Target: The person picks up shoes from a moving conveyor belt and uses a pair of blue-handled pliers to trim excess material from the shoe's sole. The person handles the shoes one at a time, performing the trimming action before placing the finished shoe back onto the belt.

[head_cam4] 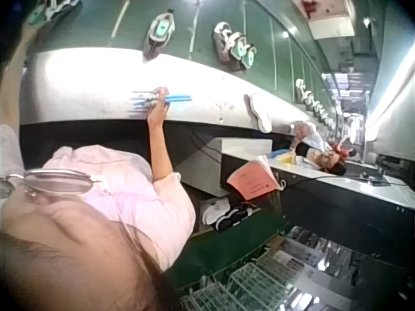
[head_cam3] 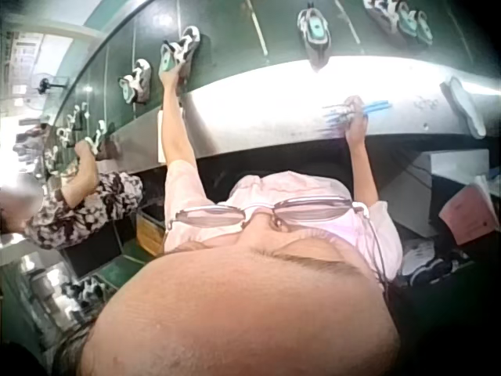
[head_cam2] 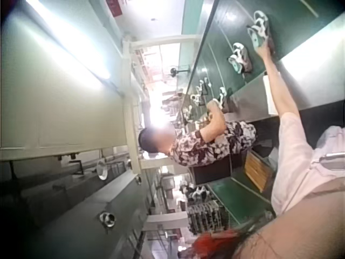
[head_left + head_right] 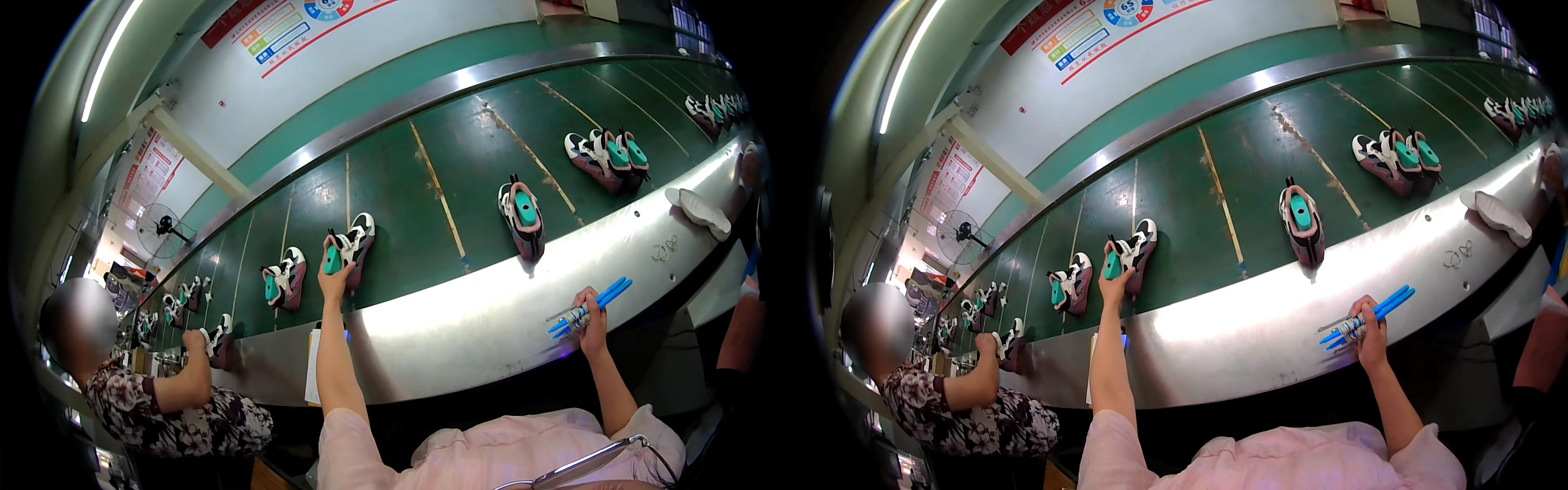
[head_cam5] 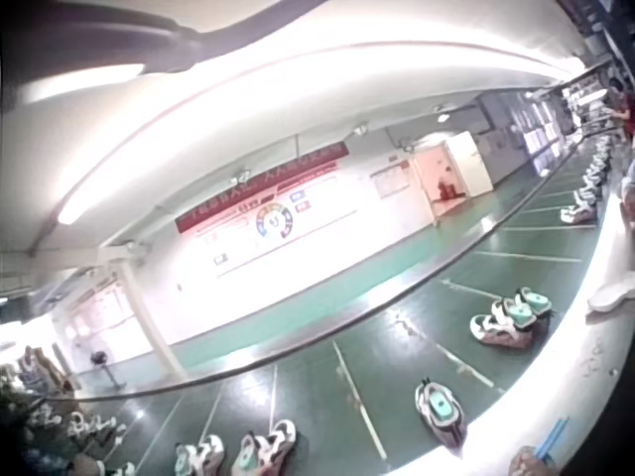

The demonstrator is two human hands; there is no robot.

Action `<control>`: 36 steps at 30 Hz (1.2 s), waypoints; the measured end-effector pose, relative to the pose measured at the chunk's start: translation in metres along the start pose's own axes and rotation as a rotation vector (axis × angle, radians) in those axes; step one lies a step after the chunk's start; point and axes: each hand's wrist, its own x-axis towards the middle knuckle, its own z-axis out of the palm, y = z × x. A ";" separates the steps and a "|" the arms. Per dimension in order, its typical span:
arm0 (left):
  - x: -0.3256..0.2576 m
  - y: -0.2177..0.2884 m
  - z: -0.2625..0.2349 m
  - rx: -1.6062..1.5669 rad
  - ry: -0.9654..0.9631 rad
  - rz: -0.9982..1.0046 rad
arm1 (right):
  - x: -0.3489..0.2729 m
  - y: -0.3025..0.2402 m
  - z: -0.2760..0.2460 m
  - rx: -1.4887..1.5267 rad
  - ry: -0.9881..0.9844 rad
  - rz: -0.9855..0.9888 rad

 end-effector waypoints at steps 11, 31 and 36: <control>-0.069 0.125 0.001 0.354 -0.304 0.021 | -0.003 0.016 0.012 0.122 -0.047 0.122; -0.183 0.271 0.007 0.528 -0.915 -0.280 | -0.007 0.020 0.017 0.220 -0.017 0.138; -0.083 0.263 0.124 0.362 -1.051 0.446 | -0.005 0.021 0.025 0.241 -0.039 0.146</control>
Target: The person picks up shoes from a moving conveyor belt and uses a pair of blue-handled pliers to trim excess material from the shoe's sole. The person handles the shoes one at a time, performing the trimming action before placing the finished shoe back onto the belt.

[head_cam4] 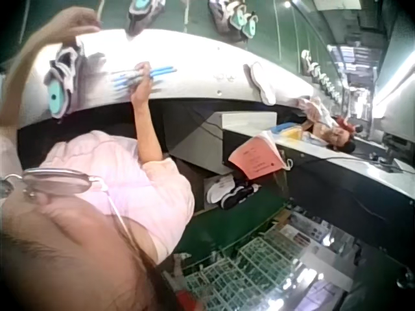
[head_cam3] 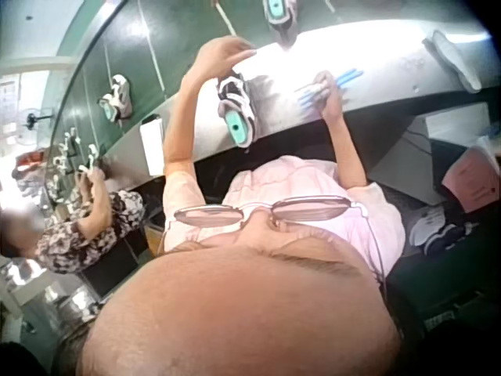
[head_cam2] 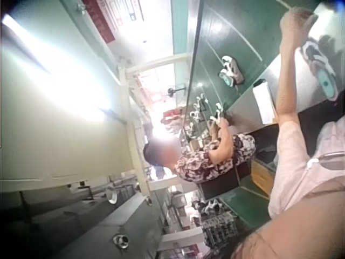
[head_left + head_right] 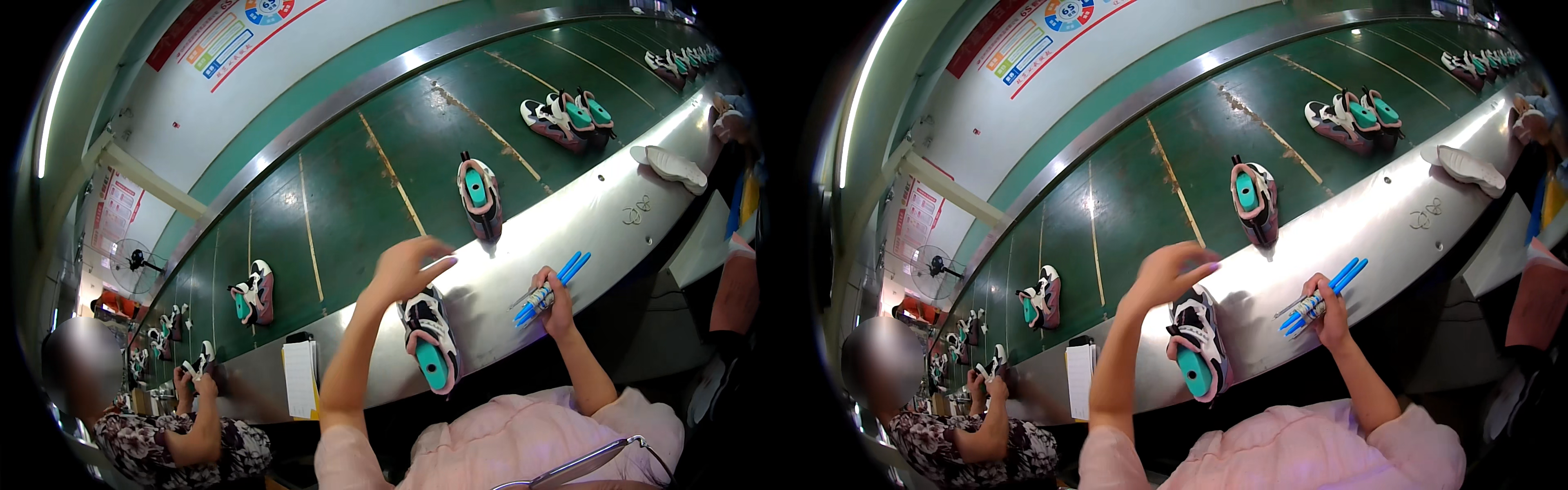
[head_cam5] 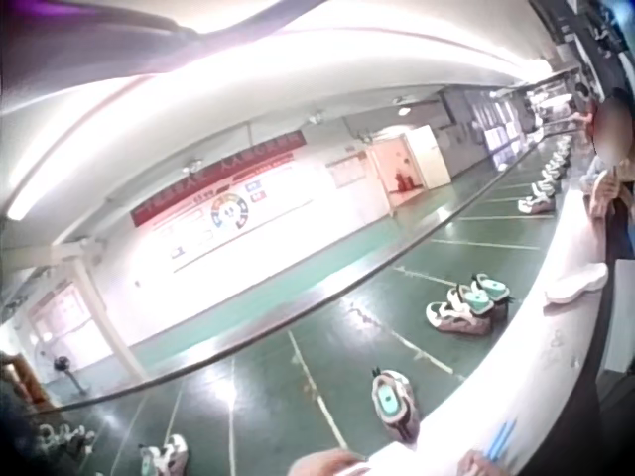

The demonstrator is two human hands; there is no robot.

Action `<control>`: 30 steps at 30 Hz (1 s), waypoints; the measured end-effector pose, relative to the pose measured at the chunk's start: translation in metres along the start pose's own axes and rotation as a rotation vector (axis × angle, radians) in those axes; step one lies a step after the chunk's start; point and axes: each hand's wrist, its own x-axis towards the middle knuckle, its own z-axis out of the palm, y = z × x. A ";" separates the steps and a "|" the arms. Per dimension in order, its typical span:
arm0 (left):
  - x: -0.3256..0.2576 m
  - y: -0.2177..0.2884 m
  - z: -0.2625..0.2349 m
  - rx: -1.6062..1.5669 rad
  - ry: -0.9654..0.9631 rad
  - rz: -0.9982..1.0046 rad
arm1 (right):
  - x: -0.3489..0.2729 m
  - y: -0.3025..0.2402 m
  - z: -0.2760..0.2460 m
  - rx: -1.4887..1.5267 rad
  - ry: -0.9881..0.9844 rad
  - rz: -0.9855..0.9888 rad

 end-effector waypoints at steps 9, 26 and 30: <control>0.134 -0.044 0.078 -0.396 -0.264 0.065 | 0.002 -0.003 -0.003 0.113 -0.083 0.063; -0.061 -0.120 0.066 -0.503 0.263 -0.551 | -0.002 0.009 0.013 -0.067 -0.012 0.044; -0.048 -0.101 0.081 -0.503 0.298 -0.579 | -0.003 0.008 0.010 -0.085 -0.014 0.042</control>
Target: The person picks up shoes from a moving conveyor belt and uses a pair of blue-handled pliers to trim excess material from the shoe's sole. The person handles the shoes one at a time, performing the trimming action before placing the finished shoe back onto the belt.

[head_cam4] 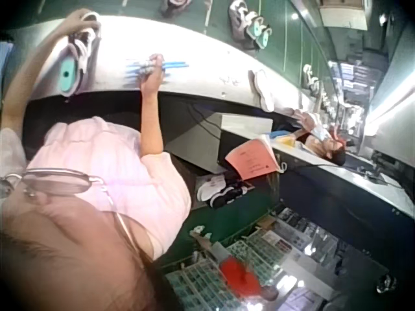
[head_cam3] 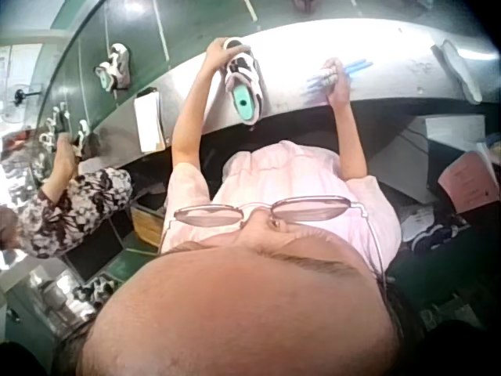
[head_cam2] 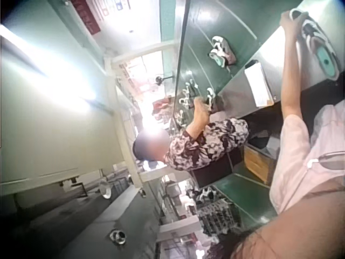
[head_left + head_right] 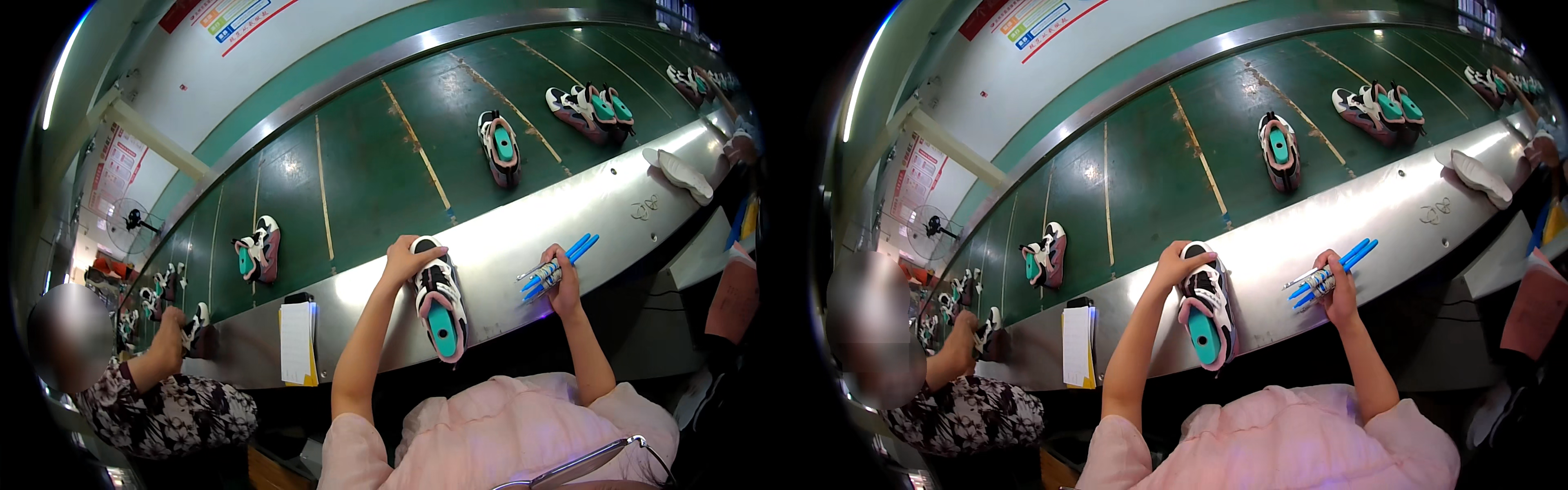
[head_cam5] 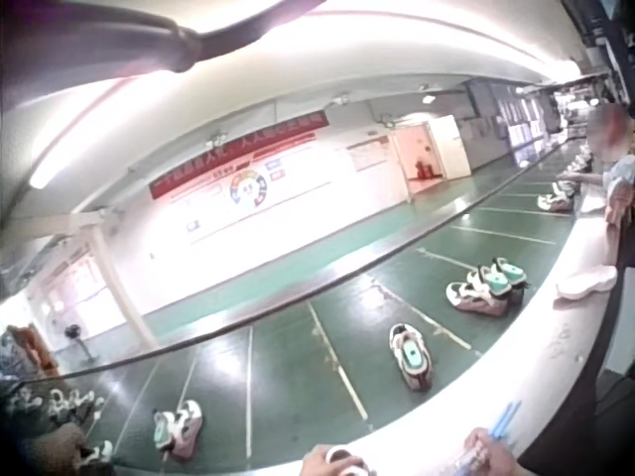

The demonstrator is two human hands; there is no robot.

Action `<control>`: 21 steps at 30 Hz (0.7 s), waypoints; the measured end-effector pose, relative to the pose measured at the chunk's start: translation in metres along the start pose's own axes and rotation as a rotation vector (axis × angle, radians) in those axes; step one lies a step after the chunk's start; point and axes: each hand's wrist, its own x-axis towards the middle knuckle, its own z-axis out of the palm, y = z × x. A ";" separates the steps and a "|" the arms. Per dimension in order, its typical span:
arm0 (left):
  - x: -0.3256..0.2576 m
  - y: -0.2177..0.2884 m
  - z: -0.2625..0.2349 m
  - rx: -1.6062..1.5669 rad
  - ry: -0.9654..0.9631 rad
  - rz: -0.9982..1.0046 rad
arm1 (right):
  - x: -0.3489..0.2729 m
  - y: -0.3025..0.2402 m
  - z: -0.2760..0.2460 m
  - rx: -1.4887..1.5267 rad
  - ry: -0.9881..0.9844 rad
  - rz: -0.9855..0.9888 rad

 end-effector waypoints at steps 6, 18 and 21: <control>-0.087 0.065 -0.021 -0.397 0.250 0.262 | -0.004 -0.003 0.015 0.013 0.119 -0.072; -0.175 0.106 -0.016 -0.455 0.324 0.595 | -0.056 -0.074 0.125 -0.097 -0.135 -0.375; -0.166 0.114 -0.018 -0.324 0.345 0.658 | -0.059 -0.074 0.134 -0.092 -0.156 -0.425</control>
